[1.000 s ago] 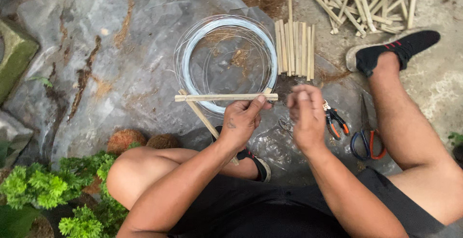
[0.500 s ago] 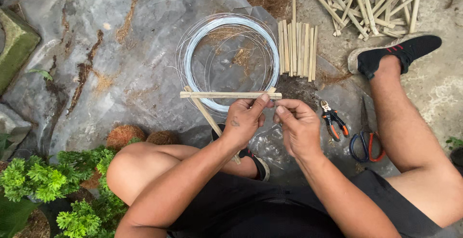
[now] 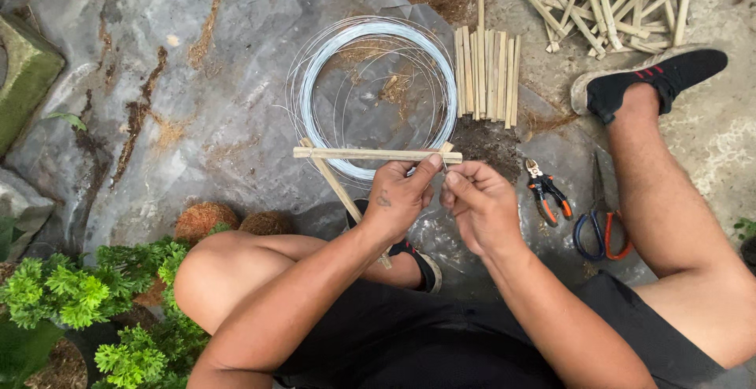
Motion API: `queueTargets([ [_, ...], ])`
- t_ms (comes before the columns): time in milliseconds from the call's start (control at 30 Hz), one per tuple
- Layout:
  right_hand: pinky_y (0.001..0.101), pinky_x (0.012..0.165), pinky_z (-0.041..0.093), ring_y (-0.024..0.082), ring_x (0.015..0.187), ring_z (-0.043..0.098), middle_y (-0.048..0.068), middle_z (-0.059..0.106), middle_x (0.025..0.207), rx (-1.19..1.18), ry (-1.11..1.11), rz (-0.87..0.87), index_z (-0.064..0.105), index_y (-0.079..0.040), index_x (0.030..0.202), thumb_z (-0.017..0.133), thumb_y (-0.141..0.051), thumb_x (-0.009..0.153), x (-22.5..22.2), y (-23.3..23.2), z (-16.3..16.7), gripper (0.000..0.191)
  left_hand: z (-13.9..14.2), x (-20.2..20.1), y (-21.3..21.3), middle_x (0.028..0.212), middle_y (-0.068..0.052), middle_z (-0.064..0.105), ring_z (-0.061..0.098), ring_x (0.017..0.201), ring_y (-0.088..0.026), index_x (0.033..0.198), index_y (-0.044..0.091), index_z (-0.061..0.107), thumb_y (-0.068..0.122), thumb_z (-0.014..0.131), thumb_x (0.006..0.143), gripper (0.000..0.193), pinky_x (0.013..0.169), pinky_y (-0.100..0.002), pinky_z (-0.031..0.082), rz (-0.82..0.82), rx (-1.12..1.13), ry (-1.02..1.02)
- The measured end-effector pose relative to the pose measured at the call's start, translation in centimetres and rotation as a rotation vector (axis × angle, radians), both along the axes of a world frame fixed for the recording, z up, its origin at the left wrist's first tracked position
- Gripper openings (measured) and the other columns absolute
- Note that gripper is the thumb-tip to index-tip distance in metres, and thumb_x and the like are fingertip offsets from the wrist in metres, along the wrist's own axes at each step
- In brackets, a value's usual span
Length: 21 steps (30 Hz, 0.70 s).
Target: The person sits on the ground and assembles a frame from short bamboo sticks, holding crossed sticks together and wrapping them with thin wire. They use pliers to cut and twist the wire at the joints, building up a triangular lattice of tied sticks.
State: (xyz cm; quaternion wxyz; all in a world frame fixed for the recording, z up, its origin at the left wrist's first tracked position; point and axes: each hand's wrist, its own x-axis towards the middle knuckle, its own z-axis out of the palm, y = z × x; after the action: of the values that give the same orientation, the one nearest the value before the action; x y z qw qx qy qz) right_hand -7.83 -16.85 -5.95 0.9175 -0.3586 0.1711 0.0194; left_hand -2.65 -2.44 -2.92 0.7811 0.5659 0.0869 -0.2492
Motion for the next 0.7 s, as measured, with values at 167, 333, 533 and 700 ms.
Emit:
queueTargets([
  [167,0.0299,0.066,0.05,0.015,0.07,0.059,0.007,0.066,0.083,0.125,0.035,0.079,0.066,0.001,0.103,0.068,-0.004,0.098,0.4,-0.5,0.6,0.007,0.4,0.0,0.1,0.08,-0.001,0.065,0.047,0.054,-0.006,0.107,-0.003,0.074,0.027,0.069,0.098,0.031,0.046,-0.025,0.036,-0.027,0.035,0.001],
  [333,0.0267,0.058,0.043,0.012,0.066,0.055,0.007,0.068,0.085,0.119,0.114,0.104,0.066,0.001,0.101,0.068,-0.005,0.095,0.5,-0.8,1.3,0.008,0.8,0.0,0.1,0.077,-0.002,0.065,0.047,0.054,-0.006,0.105,-0.004,0.074,0.028,0.069,0.098,0.033,0.046,-0.025,0.036,-0.038,0.059,-0.015],
  [533,0.0262,0.055,0.041,0.011,0.062,0.054,0.006,0.066,0.081,0.111,0.161,0.134,0.066,0.0,0.1,0.067,-0.002,0.093,0.8,-1.4,1.5,0.007,0.7,0.1,0.2,0.077,-0.003,0.068,0.05,0.051,-0.007,0.1,-0.005,0.074,0.028,0.07,0.095,0.034,0.044,-0.026,0.038,-0.053,0.133,0.012],
  [700,0.026,0.053,0.04,0.011,0.06,0.053,0.006,0.065,0.078,0.095,0.199,0.15,0.066,-0.001,0.098,0.068,-0.001,0.092,0.8,-1.5,1.4,0.007,0.4,-0.1,0.2,0.077,-0.005,0.067,0.051,0.05,-0.008,0.095,-0.006,0.073,0.029,0.071,0.096,0.035,0.044,-0.027,0.038,-0.051,0.118,0.01],
])
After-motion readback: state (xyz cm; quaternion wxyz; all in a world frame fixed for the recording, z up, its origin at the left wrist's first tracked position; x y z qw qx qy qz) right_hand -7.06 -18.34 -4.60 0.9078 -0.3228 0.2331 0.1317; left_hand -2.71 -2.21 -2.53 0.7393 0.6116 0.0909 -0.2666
